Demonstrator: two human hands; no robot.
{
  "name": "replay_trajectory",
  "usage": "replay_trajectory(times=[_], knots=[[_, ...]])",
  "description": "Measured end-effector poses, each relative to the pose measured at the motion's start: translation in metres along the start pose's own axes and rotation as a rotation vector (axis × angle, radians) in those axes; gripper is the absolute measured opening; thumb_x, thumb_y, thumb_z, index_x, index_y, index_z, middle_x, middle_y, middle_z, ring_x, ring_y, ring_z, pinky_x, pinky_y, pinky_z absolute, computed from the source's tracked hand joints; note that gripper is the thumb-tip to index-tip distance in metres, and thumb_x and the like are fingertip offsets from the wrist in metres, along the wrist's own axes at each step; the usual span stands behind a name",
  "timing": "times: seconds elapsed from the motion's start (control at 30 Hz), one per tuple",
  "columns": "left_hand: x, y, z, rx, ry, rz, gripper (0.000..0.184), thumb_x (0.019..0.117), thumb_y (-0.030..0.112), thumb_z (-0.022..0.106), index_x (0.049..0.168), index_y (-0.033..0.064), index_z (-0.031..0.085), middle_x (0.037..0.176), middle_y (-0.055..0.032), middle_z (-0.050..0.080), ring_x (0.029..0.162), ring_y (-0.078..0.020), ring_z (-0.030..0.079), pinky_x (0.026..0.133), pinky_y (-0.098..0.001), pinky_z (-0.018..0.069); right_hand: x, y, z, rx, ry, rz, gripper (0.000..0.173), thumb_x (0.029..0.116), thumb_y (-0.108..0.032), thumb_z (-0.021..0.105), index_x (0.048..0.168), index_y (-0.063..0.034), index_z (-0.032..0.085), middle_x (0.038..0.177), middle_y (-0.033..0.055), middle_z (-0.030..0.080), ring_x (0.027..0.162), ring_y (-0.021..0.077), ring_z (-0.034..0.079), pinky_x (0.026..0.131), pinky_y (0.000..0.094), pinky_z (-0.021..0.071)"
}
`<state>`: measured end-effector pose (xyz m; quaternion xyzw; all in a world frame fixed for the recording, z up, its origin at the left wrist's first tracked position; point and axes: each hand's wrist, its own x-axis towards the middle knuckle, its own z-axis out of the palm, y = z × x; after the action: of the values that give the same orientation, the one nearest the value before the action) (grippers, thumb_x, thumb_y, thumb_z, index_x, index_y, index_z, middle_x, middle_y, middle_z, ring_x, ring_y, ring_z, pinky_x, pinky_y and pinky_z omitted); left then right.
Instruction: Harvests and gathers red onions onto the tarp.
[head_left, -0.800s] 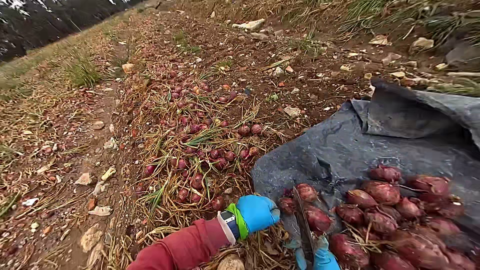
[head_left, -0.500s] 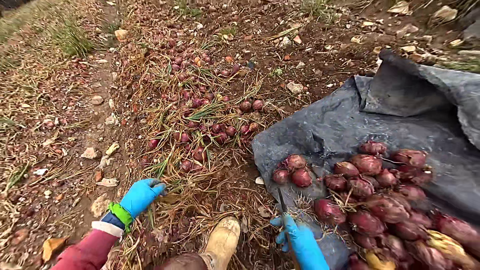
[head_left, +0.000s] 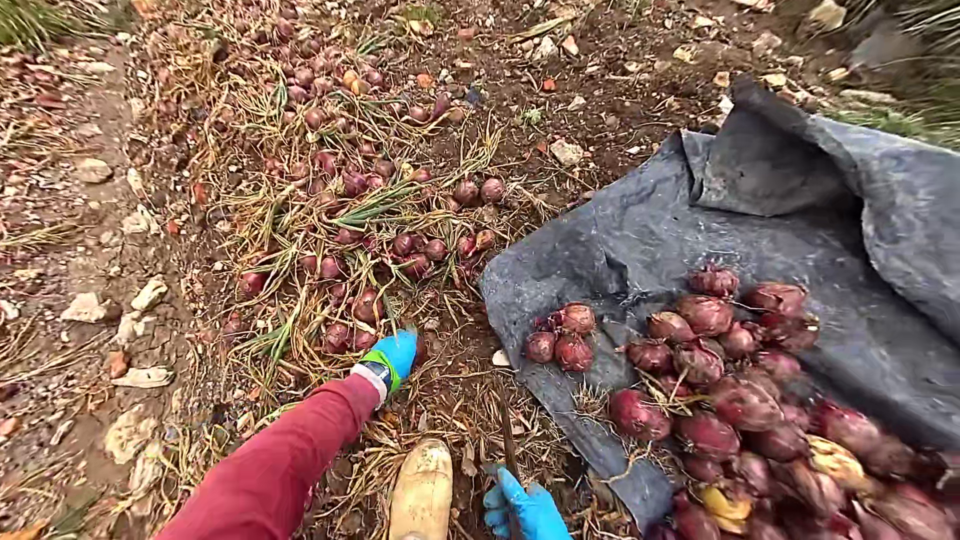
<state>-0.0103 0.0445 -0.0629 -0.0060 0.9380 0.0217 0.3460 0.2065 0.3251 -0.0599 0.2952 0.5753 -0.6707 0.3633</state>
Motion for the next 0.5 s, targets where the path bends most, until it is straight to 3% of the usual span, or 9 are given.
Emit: replay_trajectory(times=[0.03, 0.1, 0.2, 0.27, 0.3, 0.37, 0.4, 0.5], knots=[[0.010, -0.002, -0.012, 0.008, -0.022, 0.029, 0.055, 0.0877, 0.015, 0.075, 0.138, 0.0043, 0.056, 0.124, -0.0226, 0.066, 0.104, -0.0423, 0.070, 0.085, -0.0640, 0.0580, 0.007, -0.009, 0.000, 0.026, -0.005, -0.032, 0.051, 0.1092, -0.045, 0.042, 0.128, -0.0050, 0.068, 0.090, 0.0154, 0.075, 0.076, 0.0278, 0.074, 0.072, 0.0447, 0.0632], [0.020, -0.014, -0.031, -0.039, -0.061, 0.068, 0.056, 0.0807, 0.039, 0.084, 0.125, 0.0095, 0.066, 0.113, -0.0153, 0.072, 0.104, -0.0362, 0.071, 0.089, -0.0637, 0.0571, 0.016, -0.021, 0.003, 0.130, 0.011, -0.083, 0.069, 0.1105, -0.052, 0.023, 0.124, -0.0005, 0.067, 0.078, 0.0172, 0.071, 0.067, 0.0292, 0.071, 0.065, 0.0467, 0.0630], [-0.003, -0.022, -0.066, -0.103, -0.062, 0.060, 0.072, 0.0745, 0.066, 0.082, 0.125, 0.0176, 0.068, 0.111, -0.0099, 0.074, 0.106, -0.0316, 0.070, 0.092, -0.0613, 0.0561, 0.040, -0.036, 0.023, 0.233, -0.008, -0.098, 0.090, 0.1050, -0.064, 0.005, 0.113, 0.0009, 0.067, 0.063, 0.0136, 0.061, 0.051, 0.0260, 0.063, 0.049, 0.0440, 0.0584], [-0.035, -0.015, -0.080, -0.154, -0.022, 0.119, 0.065, 0.0796, 0.073, 0.075, 0.113, 0.0174, 0.072, 0.101, -0.0073, 0.074, 0.098, -0.0278, 0.071, 0.089, -0.0582, 0.0570, 0.055, -0.044, 0.033, 0.192, -0.133, -0.167, 0.088, 0.1047, -0.065, 0.009, 0.115, 0.0012, 0.066, 0.062, 0.0118, 0.060, 0.049, 0.0240, 0.060, 0.046, 0.0415, 0.0568], [-0.051, -0.008, -0.081, -0.182, -0.009, 0.170, 0.061, 0.0824, 0.074, 0.071, 0.107, 0.0176, 0.074, 0.095, -0.0055, 0.074, 0.093, -0.0253, 0.072, 0.086, -0.0563, 0.0574, 0.057, -0.049, 0.038, 0.174, -0.209, -0.247, 0.085, 0.1028, -0.068, 0.019, 0.115, 0.0015, 0.066, 0.063, 0.0106, 0.060, 0.049, 0.0227, 0.060, 0.046, 0.0402, 0.0566], [-0.082, 0.009, -0.076, -0.232, -0.052, 0.288, 0.058, 0.0830, 0.075, 0.069, 0.100, 0.0195, 0.075, 0.090, -0.0012, 0.074, 0.088, -0.0201, 0.071, 0.084, -0.0522, 0.0581, 0.050, -0.065, 0.050, 0.156, -0.257, -0.415, 0.086, 0.0917, -0.081, 0.040, 0.105, -0.0012, 0.067, 0.062, 0.0077, 0.060, 0.046, 0.0200, 0.059, 0.044, 0.0375, 0.0556], [-0.093, 0.018, -0.072, -0.257, -0.111, 0.348, 0.060, 0.0820, 0.076, 0.069, 0.099, 0.0193, 0.075, 0.089, -0.0003, 0.073, 0.087, -0.0184, 0.071, 0.083, -0.0506, 0.0581, 0.045, -0.075, 0.055, 0.125, -0.224, -0.478, 0.085, 0.0879, -0.086, 0.039, 0.097, -0.0047, 0.065, 0.061, 0.0065, 0.060, 0.045, 0.0193, 0.059, 0.043, 0.0373, 0.0552], [-0.107, 0.037, -0.074, -0.258, -0.265, 0.446, 0.063, 0.0816, 0.075, 0.070, 0.102, 0.0148, 0.074, 0.091, -0.0044, 0.074, 0.090, -0.0211, 0.071, 0.084, -0.0525, 0.0579, 0.026, -0.099, 0.045, -0.082, -0.108, -0.543, 0.091, 0.0903, -0.087, 0.022, 0.096, -0.0064, 0.065, 0.060, 0.0052, 0.061, 0.044, 0.0184, 0.057, 0.042, 0.0365, 0.0531]])
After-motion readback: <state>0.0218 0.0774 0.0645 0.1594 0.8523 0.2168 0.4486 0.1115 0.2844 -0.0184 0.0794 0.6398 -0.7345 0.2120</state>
